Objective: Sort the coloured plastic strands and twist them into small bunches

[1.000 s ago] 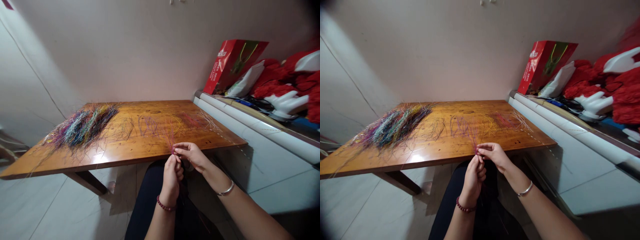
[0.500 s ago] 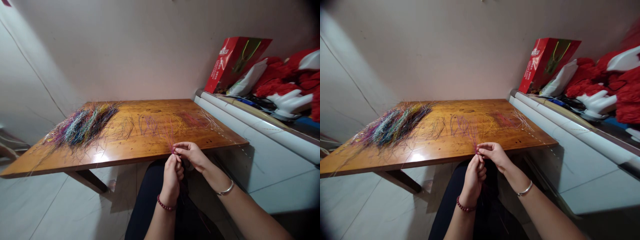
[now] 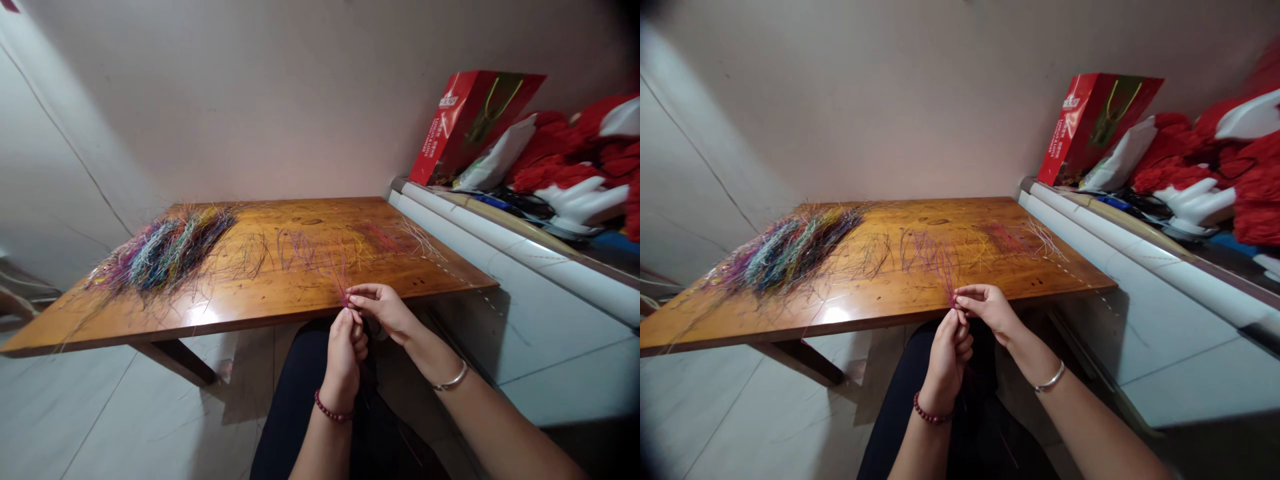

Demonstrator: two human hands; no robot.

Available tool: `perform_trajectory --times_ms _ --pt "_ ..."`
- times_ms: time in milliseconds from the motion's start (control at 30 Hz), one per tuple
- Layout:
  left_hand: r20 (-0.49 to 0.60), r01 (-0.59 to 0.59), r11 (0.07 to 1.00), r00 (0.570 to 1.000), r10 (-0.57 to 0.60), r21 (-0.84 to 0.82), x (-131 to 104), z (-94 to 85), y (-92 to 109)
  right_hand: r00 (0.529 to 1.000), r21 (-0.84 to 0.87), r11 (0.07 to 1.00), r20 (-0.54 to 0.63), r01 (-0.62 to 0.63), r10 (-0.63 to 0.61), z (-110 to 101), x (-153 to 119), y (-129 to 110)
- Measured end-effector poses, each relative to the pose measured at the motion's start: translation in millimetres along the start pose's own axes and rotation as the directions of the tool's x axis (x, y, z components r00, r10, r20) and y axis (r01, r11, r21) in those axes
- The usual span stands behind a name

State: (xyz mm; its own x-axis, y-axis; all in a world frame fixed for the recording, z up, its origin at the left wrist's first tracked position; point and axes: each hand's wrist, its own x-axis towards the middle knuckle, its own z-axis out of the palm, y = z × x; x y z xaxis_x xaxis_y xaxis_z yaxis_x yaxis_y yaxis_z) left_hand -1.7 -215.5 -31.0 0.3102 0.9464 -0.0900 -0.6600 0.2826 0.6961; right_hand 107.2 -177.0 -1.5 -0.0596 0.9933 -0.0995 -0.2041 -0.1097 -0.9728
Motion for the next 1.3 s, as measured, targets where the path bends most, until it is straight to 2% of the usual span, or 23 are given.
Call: perform_trajectory --times_ms 367,600,767,1133,1300 --pt "-0.009 0.034 0.999 0.999 -0.034 -0.009 -1.1 1.1 0.3 0.998 -0.051 0.997 -0.036 0.053 -0.054 0.4 2.6 4.8" --pt "0.026 0.041 0.999 0.999 -0.040 -0.021 -0.4 -0.4 -1.7 0.987 -0.060 0.990 -0.094 0.126 -0.132 5.0 3.0 2.5" --pt "0.071 0.044 0.999 0.996 -0.043 0.000 1.3 -3.1 -5.3 0.979 -0.088 0.984 -0.122 0.153 -0.163 2.1 6.1 -4.5" --pt "0.101 0.053 0.999 0.993 -0.054 0.014 0.8 -1.6 -5.6 0.930 -0.204 0.945 -0.217 0.254 -0.297 -2.4 12.0 -24.7" --pt "0.114 0.068 0.998 0.991 -0.069 0.015 1.1 -2.2 -6.8 0.928 -0.200 0.946 -0.223 0.256 -0.298 -3.6 12.7 -26.8"
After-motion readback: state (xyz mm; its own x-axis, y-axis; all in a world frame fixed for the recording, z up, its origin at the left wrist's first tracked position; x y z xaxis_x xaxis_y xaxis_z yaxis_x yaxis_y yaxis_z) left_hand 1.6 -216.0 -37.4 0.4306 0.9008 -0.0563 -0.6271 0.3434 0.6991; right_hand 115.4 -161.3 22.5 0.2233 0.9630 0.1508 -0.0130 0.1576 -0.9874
